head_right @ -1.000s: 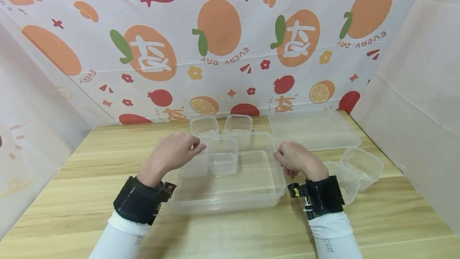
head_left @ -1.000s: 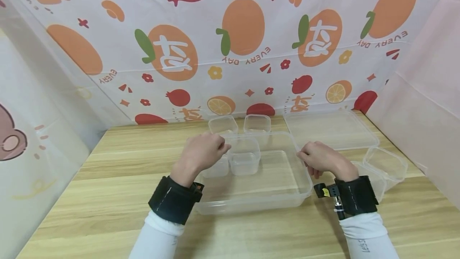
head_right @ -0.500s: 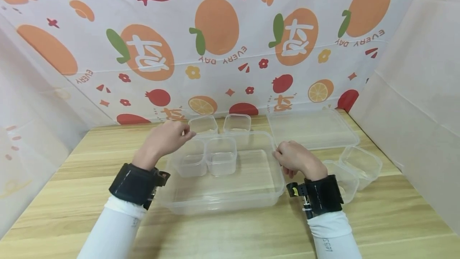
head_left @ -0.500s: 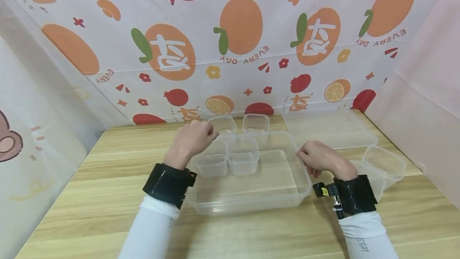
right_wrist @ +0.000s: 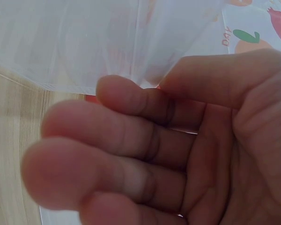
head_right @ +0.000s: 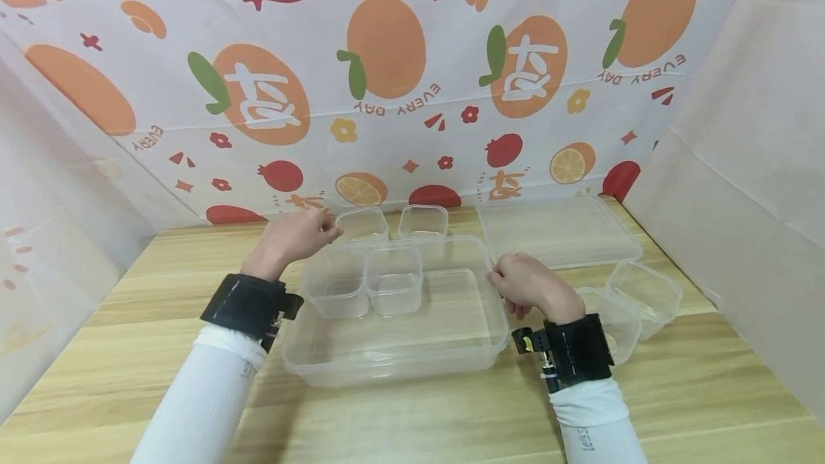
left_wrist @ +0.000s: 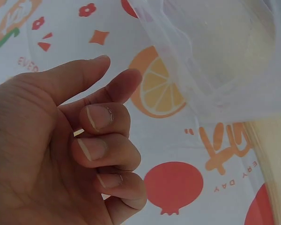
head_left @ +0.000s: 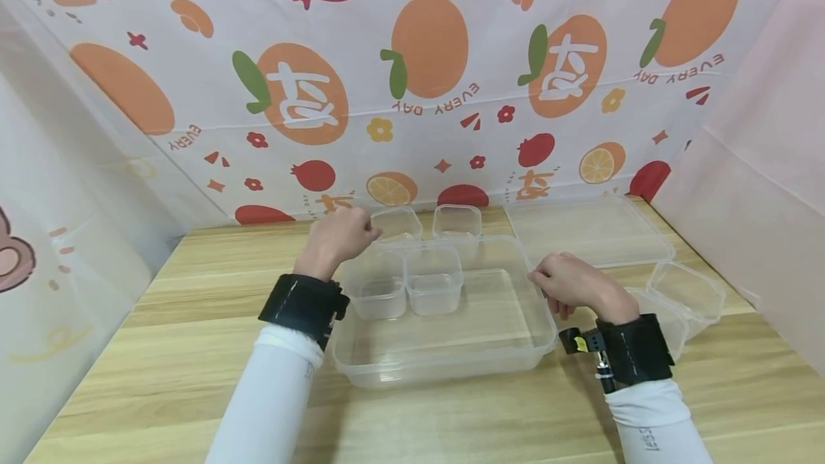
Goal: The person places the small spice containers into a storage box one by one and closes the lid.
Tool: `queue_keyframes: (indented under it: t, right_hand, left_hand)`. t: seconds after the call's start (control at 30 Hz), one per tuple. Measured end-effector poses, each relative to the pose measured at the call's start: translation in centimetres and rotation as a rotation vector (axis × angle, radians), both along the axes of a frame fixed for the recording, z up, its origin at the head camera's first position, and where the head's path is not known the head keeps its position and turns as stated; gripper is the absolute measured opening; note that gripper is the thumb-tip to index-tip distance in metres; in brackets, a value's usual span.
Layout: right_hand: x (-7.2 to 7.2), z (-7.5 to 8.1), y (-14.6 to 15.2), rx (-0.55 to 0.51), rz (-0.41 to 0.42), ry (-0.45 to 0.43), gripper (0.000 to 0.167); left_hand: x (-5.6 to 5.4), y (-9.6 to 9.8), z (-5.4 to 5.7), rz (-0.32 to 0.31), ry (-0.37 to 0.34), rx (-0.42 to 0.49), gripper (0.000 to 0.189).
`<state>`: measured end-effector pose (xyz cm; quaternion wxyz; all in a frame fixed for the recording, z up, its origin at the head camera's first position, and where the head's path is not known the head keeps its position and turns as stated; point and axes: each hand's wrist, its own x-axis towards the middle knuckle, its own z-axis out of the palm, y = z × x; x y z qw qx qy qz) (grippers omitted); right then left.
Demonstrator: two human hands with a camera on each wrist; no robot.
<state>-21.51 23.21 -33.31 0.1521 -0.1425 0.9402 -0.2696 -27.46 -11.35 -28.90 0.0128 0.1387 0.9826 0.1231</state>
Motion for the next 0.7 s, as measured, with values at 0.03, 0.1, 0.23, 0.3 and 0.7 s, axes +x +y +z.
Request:
queue_keyframes:
  t: [0.03, 0.1, 0.23, 0.3, 0.7]
  right_hand:
    - [0.0, 0.0, 0.0, -0.002, 0.001, 0.000, 0.040]
    - [0.1, -0.1, 0.0, -0.008, 0.008, 0.005, 0.040]
    - [0.1, -0.1, -0.1, -0.010, 0.008, 0.009, 0.041]
    - [0.1, 0.0, -0.1, -0.011, 0.009, 0.009, 0.041]
    - [0.2, 0.1, -0.2, -0.003, -0.002, 0.000, 0.040]
  left_hand:
    - [-0.1, -0.1, 0.0, 0.003, -0.009, -0.001, 0.030]
    - [-0.3, -0.2, 0.0, 0.009, -0.024, -0.005, 0.029]
    - [-0.8, -0.3, 0.1, 0.015, -0.051, 0.005, 0.028]
    - [-1.0, -0.3, 0.2, 0.015, -0.065, 0.011, 0.028]
    - [-2.1, -0.7, 0.6, 0.042, -0.120, -0.015, 0.038]
